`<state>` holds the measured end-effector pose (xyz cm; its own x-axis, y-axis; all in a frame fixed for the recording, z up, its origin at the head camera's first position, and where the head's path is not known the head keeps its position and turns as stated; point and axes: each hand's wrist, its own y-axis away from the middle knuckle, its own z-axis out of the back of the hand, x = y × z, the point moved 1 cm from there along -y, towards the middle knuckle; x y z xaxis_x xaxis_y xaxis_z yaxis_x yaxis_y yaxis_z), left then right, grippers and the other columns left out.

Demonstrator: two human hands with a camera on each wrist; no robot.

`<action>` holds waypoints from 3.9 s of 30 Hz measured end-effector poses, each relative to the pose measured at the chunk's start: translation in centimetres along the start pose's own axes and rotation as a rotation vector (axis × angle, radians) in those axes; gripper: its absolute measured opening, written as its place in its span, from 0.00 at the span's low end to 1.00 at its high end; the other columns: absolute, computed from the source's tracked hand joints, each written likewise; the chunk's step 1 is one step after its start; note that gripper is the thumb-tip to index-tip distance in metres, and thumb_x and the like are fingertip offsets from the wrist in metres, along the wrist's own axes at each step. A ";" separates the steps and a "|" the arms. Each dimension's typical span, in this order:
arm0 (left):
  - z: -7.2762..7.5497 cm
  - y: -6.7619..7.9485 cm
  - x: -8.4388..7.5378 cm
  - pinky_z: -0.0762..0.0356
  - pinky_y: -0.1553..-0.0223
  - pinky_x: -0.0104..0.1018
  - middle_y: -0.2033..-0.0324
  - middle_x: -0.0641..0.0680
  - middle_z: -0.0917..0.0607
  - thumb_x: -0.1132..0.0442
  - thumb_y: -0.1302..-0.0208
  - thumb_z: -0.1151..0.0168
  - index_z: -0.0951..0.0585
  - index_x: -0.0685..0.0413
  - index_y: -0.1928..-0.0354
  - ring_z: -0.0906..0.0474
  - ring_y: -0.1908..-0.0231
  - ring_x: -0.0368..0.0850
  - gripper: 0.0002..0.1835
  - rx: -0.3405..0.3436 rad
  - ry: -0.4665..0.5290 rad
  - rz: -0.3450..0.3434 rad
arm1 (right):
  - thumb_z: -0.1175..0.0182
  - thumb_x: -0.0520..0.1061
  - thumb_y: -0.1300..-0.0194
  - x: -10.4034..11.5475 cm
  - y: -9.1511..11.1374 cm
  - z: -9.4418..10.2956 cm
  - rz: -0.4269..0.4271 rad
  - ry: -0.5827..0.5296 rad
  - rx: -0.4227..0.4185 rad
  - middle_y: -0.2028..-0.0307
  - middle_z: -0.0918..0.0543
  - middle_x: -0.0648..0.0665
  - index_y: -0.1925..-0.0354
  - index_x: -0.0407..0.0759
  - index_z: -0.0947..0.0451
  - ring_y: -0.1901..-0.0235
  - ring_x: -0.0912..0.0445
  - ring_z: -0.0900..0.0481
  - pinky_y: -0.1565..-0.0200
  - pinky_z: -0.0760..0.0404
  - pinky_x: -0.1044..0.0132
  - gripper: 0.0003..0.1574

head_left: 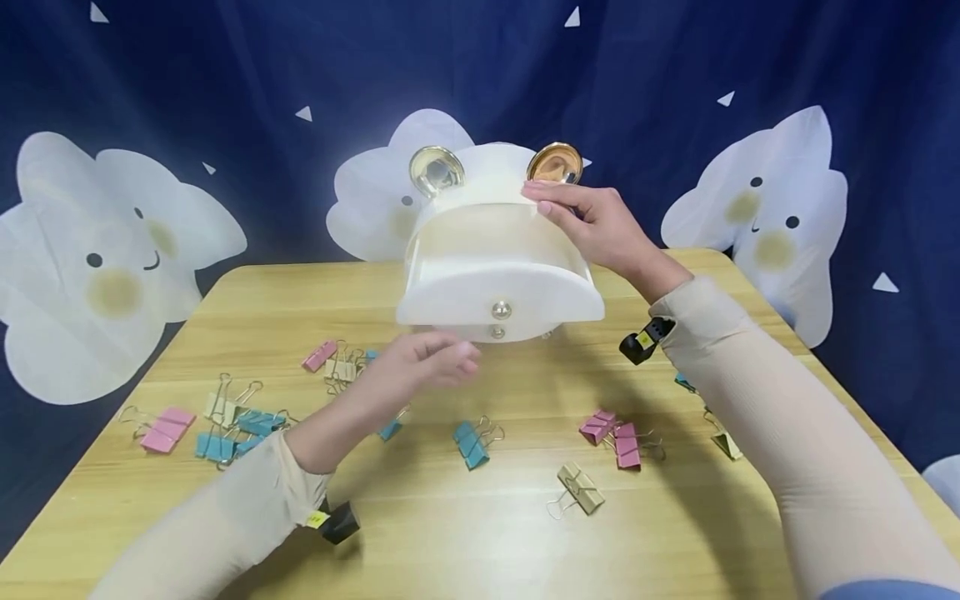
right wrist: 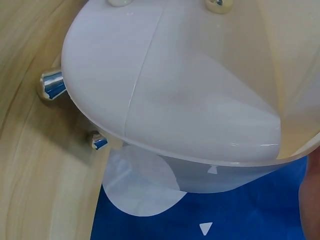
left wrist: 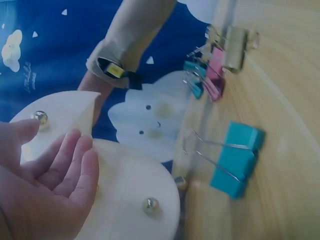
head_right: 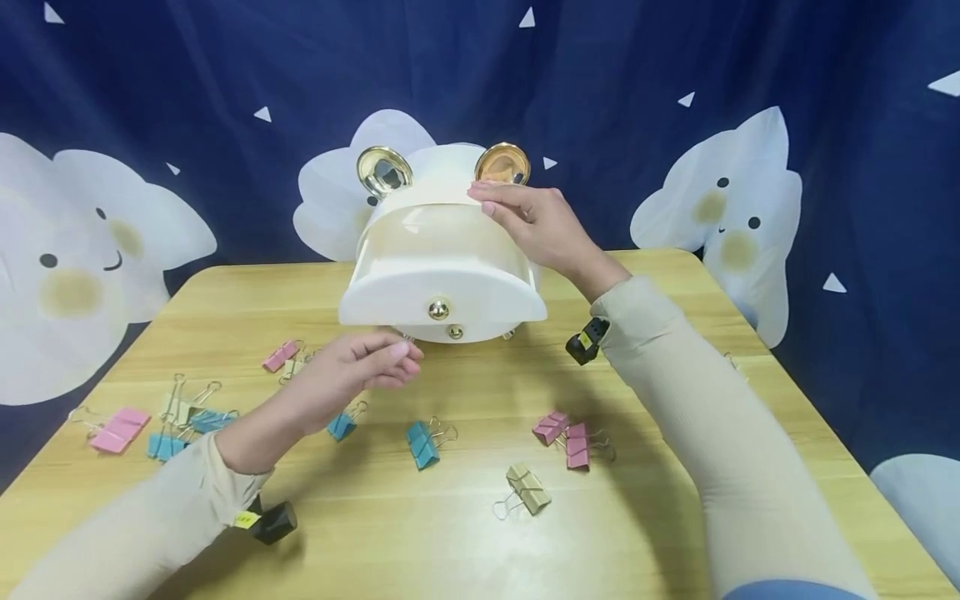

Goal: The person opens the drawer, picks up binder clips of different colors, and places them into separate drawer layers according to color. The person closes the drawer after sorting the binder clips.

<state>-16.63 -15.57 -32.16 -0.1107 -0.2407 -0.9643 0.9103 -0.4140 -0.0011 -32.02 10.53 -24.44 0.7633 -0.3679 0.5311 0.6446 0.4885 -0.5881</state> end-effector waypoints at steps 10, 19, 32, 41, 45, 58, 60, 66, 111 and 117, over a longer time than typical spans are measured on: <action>-1.9 1.7 2.0 0.20 0.52 0.40 0.53 0.47 0.15 0.45 0.37 0.35 0.19 0.50 0.46 0.18 0.55 0.45 0.23 -0.032 -0.615 -0.106 | 0.42 0.46 0.28 0.0 0.2 -0.2 -0.003 0.009 -0.003 0.42 0.20 0.54 0.41 0.49 0.20 0.40 0.63 0.27 0.42 0.26 0.68 0.19; -3.7 2.0 4.3 0.25 0.44 0.46 0.46 0.52 0.18 0.39 0.44 0.32 0.23 0.52 0.39 0.21 0.49 0.49 0.35 0.046 -0.943 -0.153 | 0.43 0.46 0.28 0.2 0.0 -0.2 0.002 0.000 -0.015 0.42 0.20 0.53 0.41 0.49 0.20 0.40 0.63 0.27 0.43 0.26 0.67 0.19; -5.0 2.7 4.7 0.20 0.63 0.30 0.54 0.52 0.17 0.45 0.41 0.32 0.21 0.56 0.43 0.22 0.68 0.37 0.29 0.165 -1.107 -0.306 | 0.42 0.46 0.28 0.1 0.3 -0.1 -0.014 -0.011 -0.043 0.42 0.21 0.55 0.42 0.51 0.19 0.40 0.65 0.28 0.41 0.27 0.68 0.18; -3.9 4.1 2.7 0.20 0.53 0.36 0.52 0.51 0.16 0.51 0.39 0.33 0.24 0.57 0.40 0.23 0.72 0.33 0.28 0.152 -0.941 -0.296 | 0.42 0.45 0.28 0.1 0.2 -0.3 0.009 -0.024 -0.044 0.42 0.20 0.54 0.42 0.48 0.19 0.40 0.64 0.27 0.42 0.26 0.67 0.18; -2.8 4.3 1.0 0.21 0.49 0.38 0.53 0.48 0.16 0.50 0.40 0.31 0.23 0.55 0.41 0.19 0.57 0.41 0.28 0.107 -0.946 -0.344 | 0.42 0.46 0.28 0.0 0.2 -0.3 0.004 -0.019 -0.038 0.43 0.20 0.55 0.42 0.50 0.19 0.40 0.64 0.27 0.42 0.26 0.68 0.18; 1.5 5.1 -5.2 0.27 0.77 0.28 0.53 0.41 0.18 0.51 0.42 0.28 0.23 0.44 0.43 0.32 0.80 0.29 0.25 -0.049 -0.864 -0.468 | 0.42 0.43 0.28 0.1 0.2 -0.2 0.004 0.002 -0.028 0.43 0.20 0.50 0.41 0.47 0.20 0.39 0.60 0.27 0.40 0.28 0.67 0.19; 2.1 5.2 -6.1 0.27 0.79 0.27 0.53 0.40 0.18 0.52 0.42 0.28 0.23 0.41 0.43 0.24 0.75 0.30 0.25 -0.056 -0.823 -0.461 | 0.42 0.44 0.28 0.0 0.2 -0.1 0.045 0.047 -0.027 0.43 0.19 0.52 0.41 0.48 0.20 0.40 0.60 0.27 0.40 0.28 0.66 0.19; 3.8 4.8 -8.2 0.18 0.64 0.35 0.51 0.44 0.17 0.58 0.44 0.26 0.21 0.46 0.43 0.19 0.51 0.44 0.25 -0.093 -0.740 -0.465 | 0.45 0.44 0.27 0.0 0.0 0.5 0.207 0.264 -0.001 0.42 0.21 0.53 0.39 0.49 0.21 0.39 0.58 0.27 0.39 0.29 0.59 0.20; 8.4 -6.9 -10.4 0.24 0.47 0.45 0.49 0.49 0.18 0.48 0.39 0.32 0.21 0.51 0.43 0.18 0.53 0.46 0.25 -0.104 -0.625 -0.281 | 0.42 0.41 0.29 -1.1 0.7 0.3 0.289 0.214 -0.067 0.44 0.19 0.50 0.42 0.46 0.19 0.40 0.57 0.25 0.38 0.30 0.61 0.19; 8.0 -7.7 -10.1 0.24 0.46 0.42 0.50 0.49 0.17 0.49 0.38 0.32 0.22 0.51 0.41 0.19 0.52 0.45 0.26 -0.043 -0.672 -0.257 | 0.38 0.35 0.34 -0.5 0.5 -0.1 0.226 0.043 -0.101 0.47 0.17 0.46 0.46 0.40 0.18 0.41 0.54 0.24 0.37 0.31 0.63 0.18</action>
<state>-25.73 -16.93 -20.29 -0.5329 -0.6338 -0.5607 0.8355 -0.4990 -0.2300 -32.04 10.87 -25.08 0.8883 -0.2930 0.3538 0.4568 0.4817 -0.7479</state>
